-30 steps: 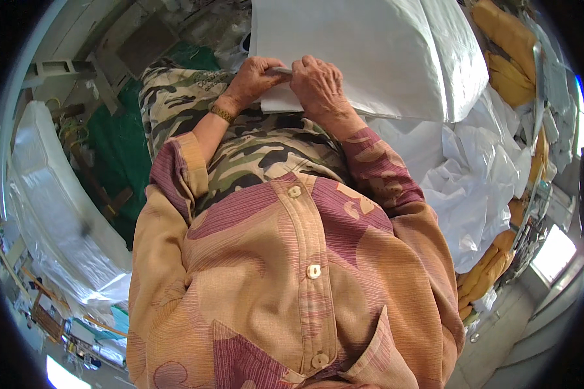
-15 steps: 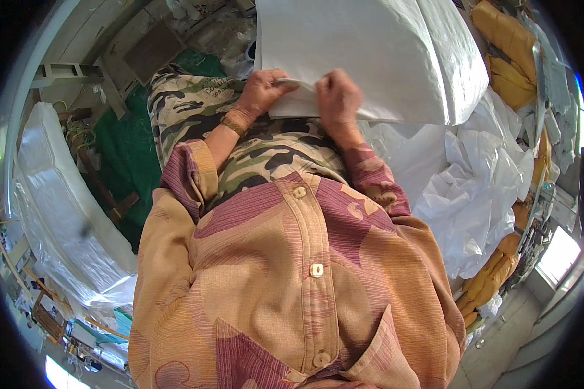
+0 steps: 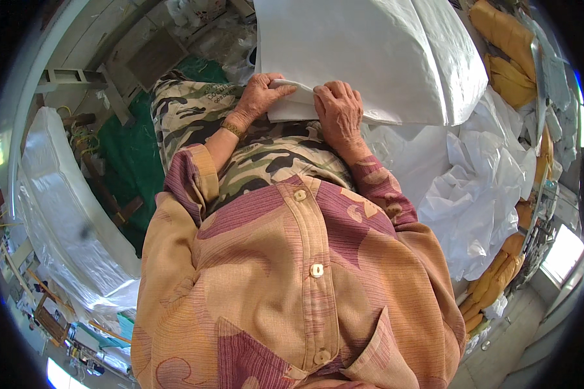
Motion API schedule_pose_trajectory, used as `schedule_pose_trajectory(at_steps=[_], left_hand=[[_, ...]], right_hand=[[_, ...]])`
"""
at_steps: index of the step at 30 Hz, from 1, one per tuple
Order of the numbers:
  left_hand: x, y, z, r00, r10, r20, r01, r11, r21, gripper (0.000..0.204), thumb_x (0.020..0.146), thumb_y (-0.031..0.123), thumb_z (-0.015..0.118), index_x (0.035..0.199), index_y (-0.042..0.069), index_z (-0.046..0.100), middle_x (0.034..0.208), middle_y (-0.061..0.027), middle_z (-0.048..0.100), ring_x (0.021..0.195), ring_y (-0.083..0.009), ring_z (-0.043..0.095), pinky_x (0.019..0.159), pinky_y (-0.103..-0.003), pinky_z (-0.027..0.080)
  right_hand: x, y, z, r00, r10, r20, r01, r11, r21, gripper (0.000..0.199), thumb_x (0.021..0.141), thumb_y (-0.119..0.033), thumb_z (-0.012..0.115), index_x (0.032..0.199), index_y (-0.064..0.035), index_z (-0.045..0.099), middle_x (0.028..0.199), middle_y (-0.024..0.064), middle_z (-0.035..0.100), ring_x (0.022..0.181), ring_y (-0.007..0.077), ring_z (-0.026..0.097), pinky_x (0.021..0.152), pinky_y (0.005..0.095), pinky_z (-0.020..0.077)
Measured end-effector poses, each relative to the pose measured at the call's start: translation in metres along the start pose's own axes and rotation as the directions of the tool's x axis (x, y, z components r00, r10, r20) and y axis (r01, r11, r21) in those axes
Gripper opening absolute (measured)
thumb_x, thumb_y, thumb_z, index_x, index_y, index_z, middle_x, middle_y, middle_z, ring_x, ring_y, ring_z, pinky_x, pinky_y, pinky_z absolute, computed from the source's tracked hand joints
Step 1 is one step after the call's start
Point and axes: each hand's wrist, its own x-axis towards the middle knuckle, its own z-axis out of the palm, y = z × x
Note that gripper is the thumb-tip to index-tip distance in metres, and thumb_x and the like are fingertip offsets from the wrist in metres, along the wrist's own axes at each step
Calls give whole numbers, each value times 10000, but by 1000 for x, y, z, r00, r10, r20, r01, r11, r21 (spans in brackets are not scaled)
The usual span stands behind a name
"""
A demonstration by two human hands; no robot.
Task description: The person aligns a plastic liner inside a woven sack, folds and creases the edges and corners of the sack over the liner by hand, and turns the sack over to fold the remaining sides.
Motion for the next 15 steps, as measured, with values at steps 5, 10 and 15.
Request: schedule_pose_trajectory(at_steps=[5,10,15], left_hand=[[-1,-2,1,1000,9,8,-9,1000,-4,271,827,291,758,881,29,714,701,-47,659,647,-97,575,616,-278,491],[2,-8,0,999,50,2,-50,994,94,294,816,319,763,885,38,716,699,-69,660,648,-117,580,628,-298,493],[1,-3,-1,997,65,33,-69,992,104,302,803,321,768,894,38,712,724,-99,680,656,-148,609,642,-309,499]], right_hand=[[-1,2,3,991,-129,-32,128,991,-30,98,805,-122,610,901,-104,613,880,46,572,879,223,573,757,367,414],[-3,2,5,991,-135,-6,134,987,-89,82,839,-178,651,861,-103,625,810,35,592,827,224,593,739,370,423],[-3,2,10,992,-124,10,125,988,-96,78,834,-163,645,830,-94,609,808,51,589,823,239,591,730,380,426]])
